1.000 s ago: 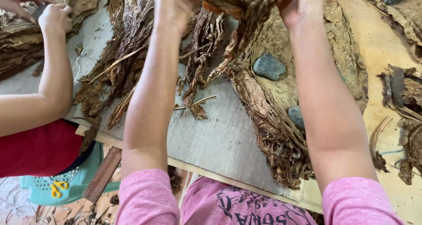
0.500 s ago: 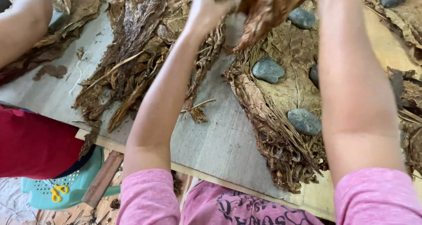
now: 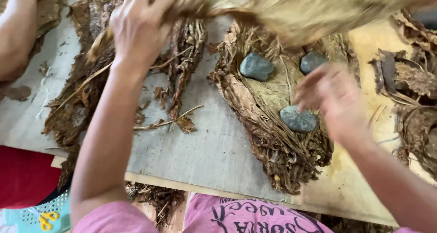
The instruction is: A person is shown flattening large dried tobacco leaves on a wooden table by smoothing them out with their hands and placing several smooth stones on top of each leaf to act as weights.
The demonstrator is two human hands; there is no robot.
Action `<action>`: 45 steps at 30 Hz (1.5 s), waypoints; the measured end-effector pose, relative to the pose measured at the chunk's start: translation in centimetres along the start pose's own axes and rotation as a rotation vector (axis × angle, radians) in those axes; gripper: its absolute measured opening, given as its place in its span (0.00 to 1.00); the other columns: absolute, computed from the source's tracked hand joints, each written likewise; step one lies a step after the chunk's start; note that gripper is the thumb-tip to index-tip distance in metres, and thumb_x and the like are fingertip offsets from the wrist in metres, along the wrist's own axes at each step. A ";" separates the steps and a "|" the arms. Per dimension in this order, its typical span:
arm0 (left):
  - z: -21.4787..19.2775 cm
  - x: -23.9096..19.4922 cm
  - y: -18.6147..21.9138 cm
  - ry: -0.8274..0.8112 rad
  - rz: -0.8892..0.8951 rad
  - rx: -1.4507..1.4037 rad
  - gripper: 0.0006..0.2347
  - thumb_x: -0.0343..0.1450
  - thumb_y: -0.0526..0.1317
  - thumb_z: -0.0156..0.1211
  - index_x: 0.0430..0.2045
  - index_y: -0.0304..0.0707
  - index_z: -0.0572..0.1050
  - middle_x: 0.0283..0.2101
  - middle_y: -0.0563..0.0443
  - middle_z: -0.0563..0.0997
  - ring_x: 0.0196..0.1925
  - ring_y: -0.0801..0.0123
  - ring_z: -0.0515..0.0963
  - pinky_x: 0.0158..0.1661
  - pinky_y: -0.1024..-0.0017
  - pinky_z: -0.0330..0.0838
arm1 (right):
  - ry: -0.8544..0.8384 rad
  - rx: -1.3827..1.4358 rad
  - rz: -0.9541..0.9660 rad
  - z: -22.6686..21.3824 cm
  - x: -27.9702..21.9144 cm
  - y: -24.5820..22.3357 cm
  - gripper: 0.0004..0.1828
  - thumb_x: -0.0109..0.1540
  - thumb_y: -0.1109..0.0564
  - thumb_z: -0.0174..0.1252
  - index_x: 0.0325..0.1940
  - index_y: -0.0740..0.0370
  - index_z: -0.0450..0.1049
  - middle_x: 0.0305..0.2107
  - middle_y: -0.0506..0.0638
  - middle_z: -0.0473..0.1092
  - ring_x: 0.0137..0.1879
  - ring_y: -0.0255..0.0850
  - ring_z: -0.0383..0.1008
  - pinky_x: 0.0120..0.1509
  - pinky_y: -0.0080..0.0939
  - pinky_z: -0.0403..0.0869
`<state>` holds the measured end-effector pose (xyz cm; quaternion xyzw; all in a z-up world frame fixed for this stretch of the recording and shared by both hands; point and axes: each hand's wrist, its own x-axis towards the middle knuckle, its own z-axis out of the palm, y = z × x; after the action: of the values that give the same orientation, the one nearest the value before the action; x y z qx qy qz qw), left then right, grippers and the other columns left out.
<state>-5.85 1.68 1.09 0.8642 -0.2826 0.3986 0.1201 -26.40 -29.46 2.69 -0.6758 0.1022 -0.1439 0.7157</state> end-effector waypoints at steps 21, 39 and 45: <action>21.1 5.3 10.2 -0.969 -0.557 -0.306 0.22 0.63 0.57 0.68 0.30 0.37 0.69 0.30 0.53 0.77 0.29 0.70 0.74 0.32 0.71 0.72 | -0.317 -1.597 -1.293 -2.2 13.4 12.9 0.13 0.59 0.63 0.55 0.48 0.56 0.70 0.47 0.58 0.68 0.46 0.46 0.71 0.42 0.41 0.72; 6.7 5.2 3.3 -0.850 -1.222 -1.122 0.11 0.67 0.35 0.61 0.37 0.38 0.66 0.41 0.51 0.76 0.36 0.77 0.80 0.39 0.87 0.84 | -0.478 -1.139 -1.005 -9.5 -1.6 11.8 0.04 0.64 0.65 0.49 0.39 0.61 0.69 0.23 0.47 0.69 0.26 0.35 0.70 0.23 0.32 0.72; 5.8 3.5 2.8 -1.332 -0.818 -0.594 0.25 0.63 0.48 0.66 0.50 0.33 0.69 0.35 0.48 0.77 0.19 0.77 0.67 0.18 0.85 0.63 | -0.795 -1.087 -0.580 -8.7 -5.1 8.8 0.13 0.61 0.53 0.50 0.47 0.56 0.74 0.34 0.46 0.75 0.34 0.39 0.76 0.35 0.38 0.76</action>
<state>-2.06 -4.43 -0.08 0.8860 -0.0519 -0.3615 0.2858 -33.52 -35.51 -6.85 -0.9365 -0.2912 -0.0003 0.1954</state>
